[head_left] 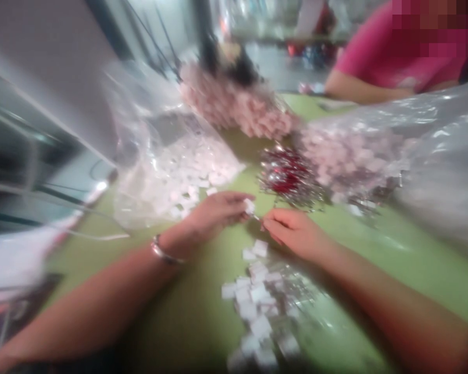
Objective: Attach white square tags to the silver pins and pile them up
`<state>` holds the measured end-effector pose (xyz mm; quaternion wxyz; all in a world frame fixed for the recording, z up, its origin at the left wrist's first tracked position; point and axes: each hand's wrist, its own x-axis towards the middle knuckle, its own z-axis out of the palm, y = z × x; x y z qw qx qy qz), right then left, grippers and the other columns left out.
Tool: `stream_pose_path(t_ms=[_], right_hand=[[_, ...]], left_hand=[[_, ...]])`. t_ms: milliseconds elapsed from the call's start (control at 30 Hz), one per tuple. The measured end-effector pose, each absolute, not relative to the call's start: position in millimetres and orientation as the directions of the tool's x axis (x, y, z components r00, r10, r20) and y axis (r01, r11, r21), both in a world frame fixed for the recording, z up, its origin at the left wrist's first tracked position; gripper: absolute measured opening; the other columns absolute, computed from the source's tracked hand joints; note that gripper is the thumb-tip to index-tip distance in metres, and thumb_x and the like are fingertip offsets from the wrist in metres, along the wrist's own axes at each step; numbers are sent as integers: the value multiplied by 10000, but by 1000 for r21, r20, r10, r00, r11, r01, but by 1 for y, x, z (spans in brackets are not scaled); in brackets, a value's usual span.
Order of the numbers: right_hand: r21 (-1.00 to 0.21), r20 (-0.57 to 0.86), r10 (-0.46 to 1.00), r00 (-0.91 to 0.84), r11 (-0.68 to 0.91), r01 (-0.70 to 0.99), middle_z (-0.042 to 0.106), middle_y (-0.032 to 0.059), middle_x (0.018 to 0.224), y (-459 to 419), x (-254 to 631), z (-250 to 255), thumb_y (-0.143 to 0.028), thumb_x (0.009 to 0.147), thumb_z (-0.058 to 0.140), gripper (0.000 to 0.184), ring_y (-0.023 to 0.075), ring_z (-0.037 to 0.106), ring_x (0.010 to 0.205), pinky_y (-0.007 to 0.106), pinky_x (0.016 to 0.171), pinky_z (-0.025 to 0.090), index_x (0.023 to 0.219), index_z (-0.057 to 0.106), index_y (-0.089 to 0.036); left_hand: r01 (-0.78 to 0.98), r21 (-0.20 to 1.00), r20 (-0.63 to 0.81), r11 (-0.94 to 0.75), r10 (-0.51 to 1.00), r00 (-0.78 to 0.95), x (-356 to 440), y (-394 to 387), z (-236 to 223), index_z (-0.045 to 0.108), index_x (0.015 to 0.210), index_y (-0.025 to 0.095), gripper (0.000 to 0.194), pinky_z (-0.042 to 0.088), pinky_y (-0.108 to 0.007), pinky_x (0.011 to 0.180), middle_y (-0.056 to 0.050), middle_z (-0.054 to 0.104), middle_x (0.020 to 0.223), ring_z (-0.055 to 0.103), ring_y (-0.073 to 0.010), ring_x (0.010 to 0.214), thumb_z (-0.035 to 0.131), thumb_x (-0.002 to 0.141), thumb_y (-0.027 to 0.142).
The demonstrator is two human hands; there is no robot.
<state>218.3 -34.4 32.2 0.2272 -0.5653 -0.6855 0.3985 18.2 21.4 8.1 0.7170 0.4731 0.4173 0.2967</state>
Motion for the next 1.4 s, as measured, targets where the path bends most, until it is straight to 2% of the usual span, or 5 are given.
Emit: stream_pose_path(t_ms=[267,533,867,1167,1400], right_hand=[[-730,124,971,-206,230,643,686,-17,702,-29,231,22,-239,843,553,169,122,590,635,233,594,414,750,689,-208],[-439,433,842,-322,509,741,703,15,787,-26,237,14,-204,865,555,144,144,624,724,257,654,434,816,691,-207],[-388,448,812,-373,553,738,688,17,776,-28,238,14,-193,886,527,158,139,608,719,253,649,425,816,669,-191],[-96,415,784,-462,543,835,618,69,690,-37,228,14,-154,902,422,268,166,528,634,288,576,336,757,647,-140],[-277,361,810,-463,567,776,591,56,684,-34,223,9,-146,895,412,245,148,481,612,277,574,316,753,611,-138]], left_hand=[[12,971,-225,240,888,402,15,22,6,710,1071,172,323,514,-299,690,-110,708,896,654,-185,803,700,771,292],[-17,967,-217,253,861,459,20,20,9,668,1153,181,398,409,-217,571,0,609,717,518,-77,604,714,759,211],[-87,925,-289,369,835,468,20,20,5,709,986,137,275,434,-216,646,-27,657,748,573,-81,662,754,739,250],[250,960,-238,127,839,490,16,21,1,696,980,161,366,378,-217,468,-12,635,628,511,-88,511,712,759,452],[261,961,-228,87,782,580,22,15,-2,691,960,136,372,440,-232,499,-44,667,655,581,-114,549,685,772,456]])
